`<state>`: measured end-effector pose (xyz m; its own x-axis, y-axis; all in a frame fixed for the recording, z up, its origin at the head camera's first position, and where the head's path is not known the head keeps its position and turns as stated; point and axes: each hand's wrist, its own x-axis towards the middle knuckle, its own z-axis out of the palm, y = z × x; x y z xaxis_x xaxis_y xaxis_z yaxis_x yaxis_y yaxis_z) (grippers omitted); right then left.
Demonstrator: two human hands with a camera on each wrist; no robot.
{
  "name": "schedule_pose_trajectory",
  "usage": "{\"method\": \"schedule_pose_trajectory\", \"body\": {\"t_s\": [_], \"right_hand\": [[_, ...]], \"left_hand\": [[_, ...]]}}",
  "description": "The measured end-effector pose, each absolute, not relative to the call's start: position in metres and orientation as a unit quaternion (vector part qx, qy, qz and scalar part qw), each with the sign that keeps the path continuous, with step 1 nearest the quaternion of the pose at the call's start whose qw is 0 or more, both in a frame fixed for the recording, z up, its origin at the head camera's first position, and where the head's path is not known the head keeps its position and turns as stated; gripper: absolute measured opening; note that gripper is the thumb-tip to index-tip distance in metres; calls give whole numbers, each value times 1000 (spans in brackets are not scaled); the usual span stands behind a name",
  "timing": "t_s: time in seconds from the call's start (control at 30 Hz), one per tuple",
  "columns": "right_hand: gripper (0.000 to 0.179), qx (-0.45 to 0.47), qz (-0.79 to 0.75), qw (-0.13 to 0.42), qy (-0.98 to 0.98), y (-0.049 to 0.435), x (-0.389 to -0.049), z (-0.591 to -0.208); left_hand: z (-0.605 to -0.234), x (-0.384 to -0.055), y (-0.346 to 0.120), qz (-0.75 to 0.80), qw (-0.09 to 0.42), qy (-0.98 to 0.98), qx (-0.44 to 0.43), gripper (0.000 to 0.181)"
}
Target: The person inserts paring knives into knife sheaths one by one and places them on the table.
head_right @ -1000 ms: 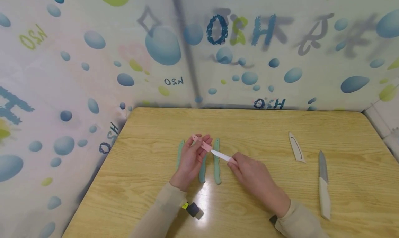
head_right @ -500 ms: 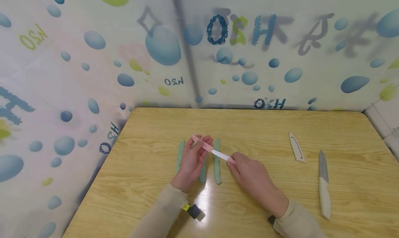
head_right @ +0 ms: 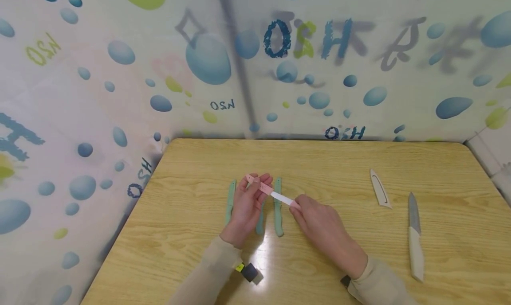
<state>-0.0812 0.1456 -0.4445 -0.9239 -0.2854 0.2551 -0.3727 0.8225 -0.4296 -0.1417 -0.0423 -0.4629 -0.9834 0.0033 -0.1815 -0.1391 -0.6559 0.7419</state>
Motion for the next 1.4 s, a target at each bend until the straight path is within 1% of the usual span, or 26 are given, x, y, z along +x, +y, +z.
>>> {"method": "schedule_pose_trajectory", "body": {"t_s": [0.27, 0.57, 0.73, 0.8, 1.0, 1.4], "right_hand": [[14, 172, 243, 92, -950, 145, -81, -447], [14, 181, 247, 114, -945, 144, -81, -448], [12, 181, 249, 111, -945, 143, -81, -447], [12, 181, 250, 110, -945, 143, -81, -447], [12, 180, 255, 101, -945, 142, -82, -446], [13, 179, 249, 105, -946, 143, -82, -445]], "left_hand": [[-464, -139, -41, 903, 37, 422, -71, 13], [-463, -137, -37, 902, 36, 426, -65, 15], [-463, -136, -37, 903, 35, 424, -62, 21], [-463, -135, -36, 903, 33, 425, -61, 19], [-463, -134, -34, 903, 27, 423, -61, 5], [-465, -132, -27, 905, 26, 419, -64, 4]]}}
